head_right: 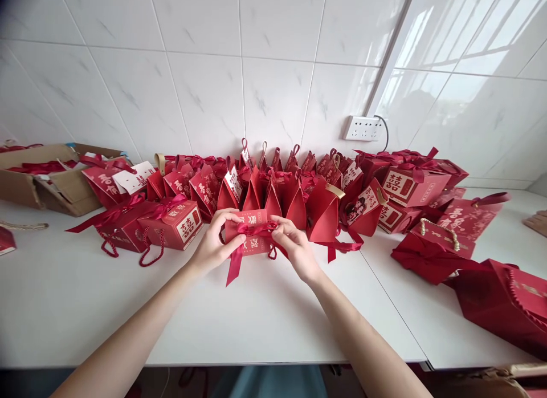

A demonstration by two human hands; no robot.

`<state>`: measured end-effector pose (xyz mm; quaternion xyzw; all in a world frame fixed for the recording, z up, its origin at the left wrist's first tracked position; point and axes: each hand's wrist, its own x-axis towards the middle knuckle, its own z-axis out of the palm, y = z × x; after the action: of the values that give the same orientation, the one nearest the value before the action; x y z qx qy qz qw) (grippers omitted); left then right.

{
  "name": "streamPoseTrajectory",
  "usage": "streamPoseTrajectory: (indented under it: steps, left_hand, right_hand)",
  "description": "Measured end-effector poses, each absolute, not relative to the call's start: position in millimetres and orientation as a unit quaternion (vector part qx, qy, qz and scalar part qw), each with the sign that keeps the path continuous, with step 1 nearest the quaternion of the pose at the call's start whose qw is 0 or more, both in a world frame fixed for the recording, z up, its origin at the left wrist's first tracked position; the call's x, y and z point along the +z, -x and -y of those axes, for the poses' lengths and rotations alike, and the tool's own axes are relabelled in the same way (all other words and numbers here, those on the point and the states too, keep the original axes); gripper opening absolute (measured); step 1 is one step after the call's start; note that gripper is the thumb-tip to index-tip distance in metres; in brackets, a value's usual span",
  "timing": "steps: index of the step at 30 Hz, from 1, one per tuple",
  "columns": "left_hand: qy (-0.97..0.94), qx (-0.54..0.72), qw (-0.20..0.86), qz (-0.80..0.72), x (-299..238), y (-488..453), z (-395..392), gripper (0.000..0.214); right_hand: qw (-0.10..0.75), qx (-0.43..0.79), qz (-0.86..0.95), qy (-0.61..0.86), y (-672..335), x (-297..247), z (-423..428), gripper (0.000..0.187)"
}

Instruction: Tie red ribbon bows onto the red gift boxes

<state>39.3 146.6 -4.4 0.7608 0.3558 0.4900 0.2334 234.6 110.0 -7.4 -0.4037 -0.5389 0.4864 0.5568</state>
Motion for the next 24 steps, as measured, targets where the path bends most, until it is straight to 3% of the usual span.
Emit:
streamPoseTrajectory:
  steps: [3,7,13,16,19,24]
  left_hand:
    - [-0.724,0.472,0.305,-0.400,2,-32,-152,0.021]
    - [-0.670,0.405,0.474,-0.402,5,-17,-160,0.029]
    - [-0.651,0.336,0.495,-0.467,16,6,-162,0.044]
    - [-0.679,0.227,0.487,-0.500,22,16,-160,0.035]
    - [-0.702,0.164,0.541,-0.433,24,21,-159,0.027]
    - [-0.577,0.365,0.633,-0.365,24,30,-166,0.019]
  right_hand:
    - [0.640,0.545,0.397,0.369,-249,-6,-121,0.019]
    - [0.744,0.506,0.290,0.327,-270,-5,-132,0.011]
    - [0.731,0.551,0.263,0.305,-276,1,-131,0.009]
    - [0.733,0.554,0.257,0.299,-274,2,-131,0.011]
    - [0.720,0.565,0.269,0.298,-274,2,-133,0.019]
    - [0.724,0.563,0.271,0.293,-280,1,-134,0.021]
